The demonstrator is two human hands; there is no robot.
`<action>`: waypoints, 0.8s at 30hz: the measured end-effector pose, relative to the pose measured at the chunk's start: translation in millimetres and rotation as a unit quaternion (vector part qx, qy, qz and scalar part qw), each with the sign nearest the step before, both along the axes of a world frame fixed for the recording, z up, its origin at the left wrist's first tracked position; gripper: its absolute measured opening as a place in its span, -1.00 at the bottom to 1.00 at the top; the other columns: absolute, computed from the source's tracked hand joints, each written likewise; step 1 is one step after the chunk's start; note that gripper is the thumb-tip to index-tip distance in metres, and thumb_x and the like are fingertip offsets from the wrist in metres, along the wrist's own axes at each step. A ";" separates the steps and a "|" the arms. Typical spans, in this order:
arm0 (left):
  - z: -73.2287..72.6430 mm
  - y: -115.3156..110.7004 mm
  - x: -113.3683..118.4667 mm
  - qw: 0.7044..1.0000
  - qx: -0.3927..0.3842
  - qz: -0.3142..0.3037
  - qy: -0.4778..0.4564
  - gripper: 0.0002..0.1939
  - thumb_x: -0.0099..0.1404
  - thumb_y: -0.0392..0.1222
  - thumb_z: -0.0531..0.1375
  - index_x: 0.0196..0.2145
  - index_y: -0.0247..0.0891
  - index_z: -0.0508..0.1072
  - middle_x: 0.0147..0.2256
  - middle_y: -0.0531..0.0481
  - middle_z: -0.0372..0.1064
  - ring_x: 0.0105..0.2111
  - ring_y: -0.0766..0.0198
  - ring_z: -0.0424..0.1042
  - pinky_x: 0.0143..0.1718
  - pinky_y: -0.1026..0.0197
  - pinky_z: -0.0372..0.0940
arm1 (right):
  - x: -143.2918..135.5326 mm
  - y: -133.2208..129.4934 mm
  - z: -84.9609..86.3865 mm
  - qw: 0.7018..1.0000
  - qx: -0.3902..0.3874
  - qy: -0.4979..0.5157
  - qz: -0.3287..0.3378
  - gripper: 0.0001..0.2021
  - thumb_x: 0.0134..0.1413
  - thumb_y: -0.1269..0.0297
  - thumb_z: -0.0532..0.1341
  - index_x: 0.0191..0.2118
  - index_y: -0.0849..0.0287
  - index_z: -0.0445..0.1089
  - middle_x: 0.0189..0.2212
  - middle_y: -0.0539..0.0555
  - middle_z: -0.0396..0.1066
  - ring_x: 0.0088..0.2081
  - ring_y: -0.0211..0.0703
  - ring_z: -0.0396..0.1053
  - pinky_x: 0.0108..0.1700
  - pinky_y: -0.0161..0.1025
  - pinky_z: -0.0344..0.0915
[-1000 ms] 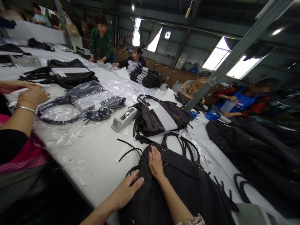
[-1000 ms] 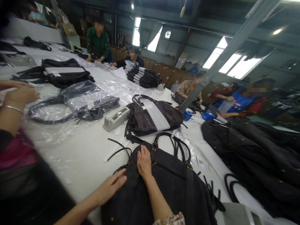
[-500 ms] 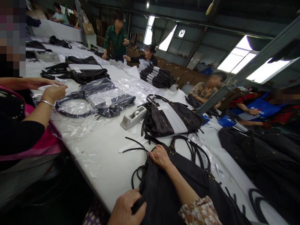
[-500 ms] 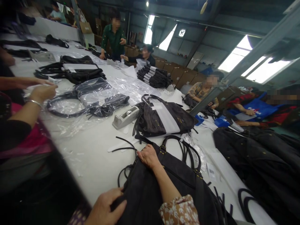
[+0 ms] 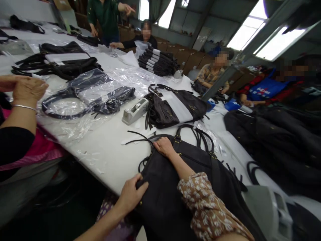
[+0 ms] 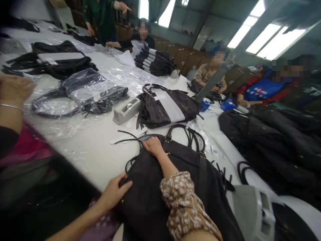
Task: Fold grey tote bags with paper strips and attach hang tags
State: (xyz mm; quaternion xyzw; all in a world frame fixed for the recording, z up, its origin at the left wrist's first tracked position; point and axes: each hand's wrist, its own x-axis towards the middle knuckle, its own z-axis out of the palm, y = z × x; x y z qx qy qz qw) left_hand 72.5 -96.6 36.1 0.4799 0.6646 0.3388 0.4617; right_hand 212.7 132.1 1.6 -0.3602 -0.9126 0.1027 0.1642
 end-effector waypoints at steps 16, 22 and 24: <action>15.7 -11.9 20.9 0.697 0.316 -0.471 0.438 -0.55 0.03 -0.01 0.32 -0.13 -0.17 0.38 -0.24 -0.09 0.36 -0.21 0.01 0.31 0.01 -0.08 0.11 | 287.7 -344.0 128.2 0.969 -0.067 -0.129 -0.200 -0.23 -0.33 -0.10 0.39 0.07 0.11 0.31 0.12 0.23 0.21 0.18 0.19 0.08 0.23 0.13 -0.10; 38.9 20.0 6.5 0.674 0.298 -0.527 0.423 -0.77 0.18 0.03 0.22 -0.33 -0.16 0.35 -0.37 0.02 0.35 -0.35 0.19 0.34 -0.29 0.22 0.15 | 296.3 -307.6 108.6 0.978 -0.043 -0.148 -0.143 -0.75 -0.06 0.12 0.33 -0.35 0.17 0.35 -0.39 0.03 0.35 -0.28 -0.13 0.30 -0.16 -0.21 0.21; 47.8 32.8 -0.9 0.673 0.309 -0.522 0.424 -0.76 0.25 0.06 0.14 -0.33 -0.15 0.33 -0.38 0.03 0.36 -0.35 0.21 0.36 -0.32 0.24 0.13 | 309.2 -299.3 103.3 0.977 -0.052 -0.126 -0.162 -0.78 0.04 0.16 0.27 -0.40 0.18 0.30 -0.43 0.01 0.33 -0.34 -0.18 0.27 -0.29 -0.28 0.16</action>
